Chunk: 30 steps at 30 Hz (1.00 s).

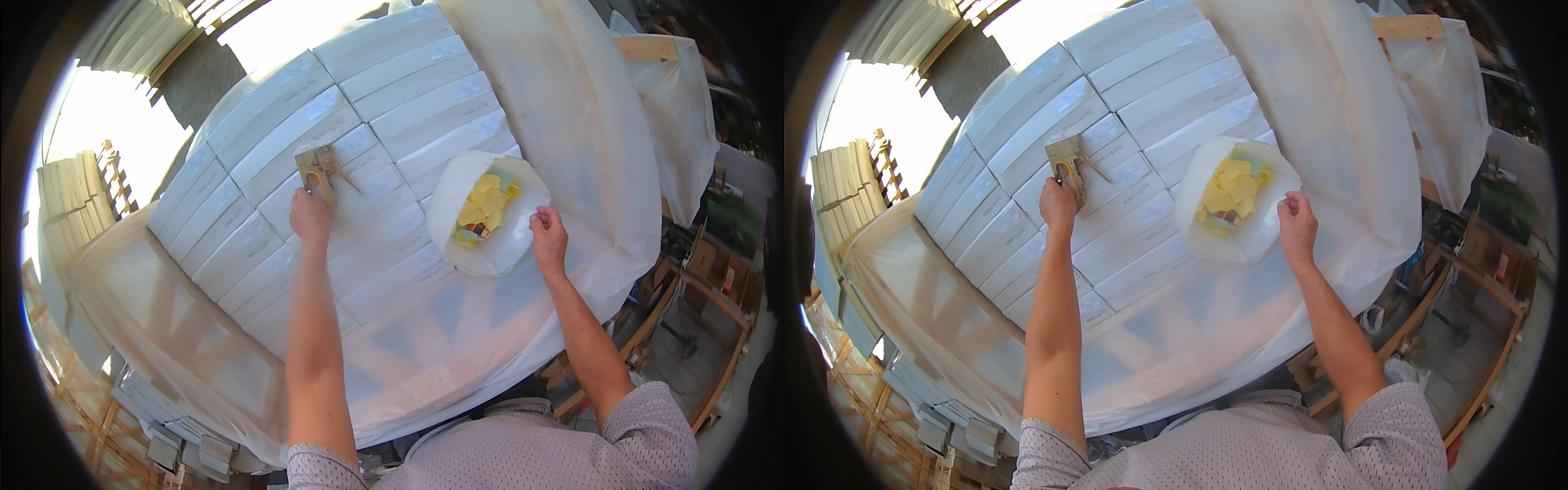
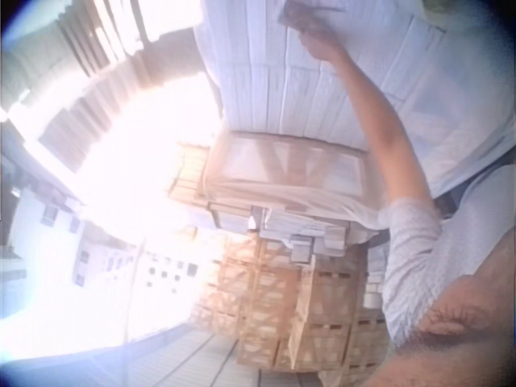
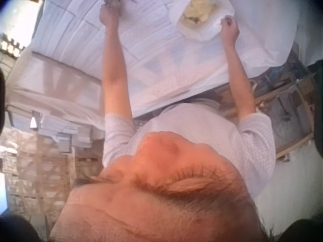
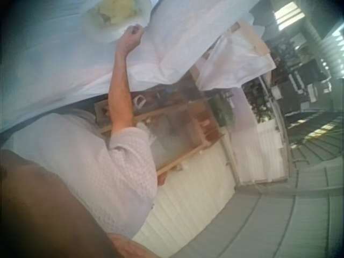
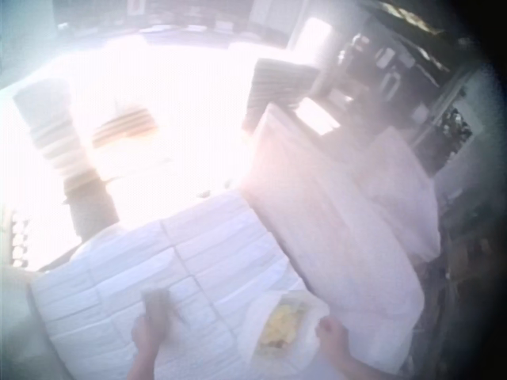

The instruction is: The person applies small white labels to the top of stacked white boxes on a table. They pick labels from a container, place them on individual boxes, and smooth them down. The person briefly moves a container aside and later touches their face/camera area.

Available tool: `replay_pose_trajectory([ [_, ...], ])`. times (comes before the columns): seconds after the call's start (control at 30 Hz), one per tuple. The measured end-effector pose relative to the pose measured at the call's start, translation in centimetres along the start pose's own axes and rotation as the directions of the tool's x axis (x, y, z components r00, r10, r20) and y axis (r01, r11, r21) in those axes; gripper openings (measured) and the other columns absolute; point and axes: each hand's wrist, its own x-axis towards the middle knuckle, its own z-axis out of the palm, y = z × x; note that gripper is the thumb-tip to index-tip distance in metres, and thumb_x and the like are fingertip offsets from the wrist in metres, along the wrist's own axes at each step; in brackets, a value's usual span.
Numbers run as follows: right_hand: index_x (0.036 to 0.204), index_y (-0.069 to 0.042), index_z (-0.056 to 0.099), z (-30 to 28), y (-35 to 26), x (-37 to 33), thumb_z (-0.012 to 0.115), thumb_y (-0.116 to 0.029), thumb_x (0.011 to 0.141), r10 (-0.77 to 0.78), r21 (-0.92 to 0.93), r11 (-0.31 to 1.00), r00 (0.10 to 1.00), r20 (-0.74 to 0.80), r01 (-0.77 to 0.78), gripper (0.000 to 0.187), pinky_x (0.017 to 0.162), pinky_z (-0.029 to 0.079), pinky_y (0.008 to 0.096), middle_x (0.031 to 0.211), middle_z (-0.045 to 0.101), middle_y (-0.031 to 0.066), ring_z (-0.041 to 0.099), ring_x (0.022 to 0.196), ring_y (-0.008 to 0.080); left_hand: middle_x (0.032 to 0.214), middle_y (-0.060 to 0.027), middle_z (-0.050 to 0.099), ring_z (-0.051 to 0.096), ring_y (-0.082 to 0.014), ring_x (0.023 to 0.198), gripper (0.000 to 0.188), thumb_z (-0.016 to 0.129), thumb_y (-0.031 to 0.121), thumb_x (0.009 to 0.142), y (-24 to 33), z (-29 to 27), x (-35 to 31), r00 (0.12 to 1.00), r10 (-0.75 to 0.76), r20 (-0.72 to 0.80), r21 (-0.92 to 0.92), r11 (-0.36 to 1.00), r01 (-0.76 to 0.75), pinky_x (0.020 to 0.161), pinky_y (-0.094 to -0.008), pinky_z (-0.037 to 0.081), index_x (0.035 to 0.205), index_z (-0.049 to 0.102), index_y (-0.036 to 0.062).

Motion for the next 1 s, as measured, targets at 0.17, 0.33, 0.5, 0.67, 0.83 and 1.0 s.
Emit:
replay_pose_trajectory([
  [0.17, 0.121, -0.001, 0.056, 0.0, 0.3, -0.3, 0.068, -0.022, 0.086, -0.004, -0.193, 0.981, 0.991, -0.132, -0.022, 0.043, 0.087, 0.049, 0.0350, 0.105, 0.060, 0.0113, 0.061, 0.097, 0.0235, 0.106, -0.0193, 0.065, 0.064, -0.0400, 0.096, 0.030, 0.053, 0.031, 0.095, 1.2, -0.6, -1.2, 0.985, -0.174, -0.013, 0.001, 0.985, 0.174, 0.082, -0.0507, 0.050, 0.101, 0.058, 0.0017],
  [0.33, 0.128, 0.004, 0.052, -0.7, 2.9, 1.0, 0.067, -0.027, 0.087, 0.170, -0.295, 0.939, 0.984, -0.046, -0.176, 0.054, 0.086, 0.051, 0.0372, 0.113, 0.063, 0.0181, 0.062, 0.099, 0.0262, 0.097, -0.0196, 0.067, 0.065, -0.0370, 0.095, 0.033, 0.055, 0.031, 0.094, -1.8, 0.0, -10.2, 0.984, -0.061, 0.170, -0.190, 0.977, 0.094, 0.082, -0.0471, 0.049, 0.104, 0.062, 0.0002],
  [0.5, 0.113, 0.013, 0.061, 1.4, 5.7, 1.7, 0.060, -0.017, 0.085, 0.469, 0.059, 0.838, 0.770, 0.433, -0.543, 0.041, 0.064, 0.057, 0.0410, 0.097, 0.069, 0.0241, 0.070, 0.077, 0.0324, 0.083, -0.0127, 0.068, 0.064, -0.0189, 0.064, 0.032, 0.058, 0.029, 0.094, -6.4, 3.1, -21.6, 0.912, 0.048, 0.407, -0.309, 0.947, 0.088, 0.064, -0.0347, 0.052, 0.103, 0.064, -0.0013],
  [0.67, 0.102, 0.013, 0.066, 2.2, 4.8, -0.3, 0.054, -0.012, 0.085, 0.376, 0.147, 0.857, 0.795, 0.475, -0.493, 0.032, 0.053, 0.056, 0.0400, 0.091, 0.070, 0.0248, 0.071, 0.070, 0.0321, 0.085, -0.0123, 0.069, 0.065, -0.0196, 0.066, 0.034, 0.056, 0.029, 0.094, -6.4, 2.2, -30.1, 0.893, 0.058, 0.447, -0.357, 0.927, 0.119, 0.064, -0.0333, 0.053, 0.106, 0.063, -0.0026],
  [0.83, 0.102, 0.006, 0.067, 1.0, 3.3, -2.2, 0.062, -0.023, 0.086, 0.459, -0.109, 0.881, 0.774, 0.437, -0.460, 0.034, 0.069, 0.055, 0.0455, 0.096, 0.071, 0.0226, 0.071, 0.082, 0.0350, 0.089, -0.0139, 0.070, 0.067, -0.0211, 0.068, 0.035, 0.056, 0.028, 0.094, -1.5, -3.1, -33.6, 0.831, -0.063, 0.553, -0.328, 0.900, 0.287, 0.063, -0.0348, 0.053, 0.110, 0.063, -0.0028],
  [1.0, 0.111, 0.004, 0.067, -3.5, 0.6, -4.1, 0.068, -0.026, 0.088, -0.014, -0.144, 0.987, 0.928, 0.373, 0.073, 0.037, 0.076, 0.055, 0.0337, 0.096, 0.072, 0.0164, 0.071, 0.087, 0.0220, 0.089, -0.0137, 0.070, 0.067, -0.0202, 0.068, 0.036, 0.055, 0.027, 0.095, 4.8, -8.8, -36.2, 0.868, -0.089, 0.488, -0.421, 0.847, 0.324, 0.062, -0.0337, 0.053, 0.109, 0.063, -0.0047],
])
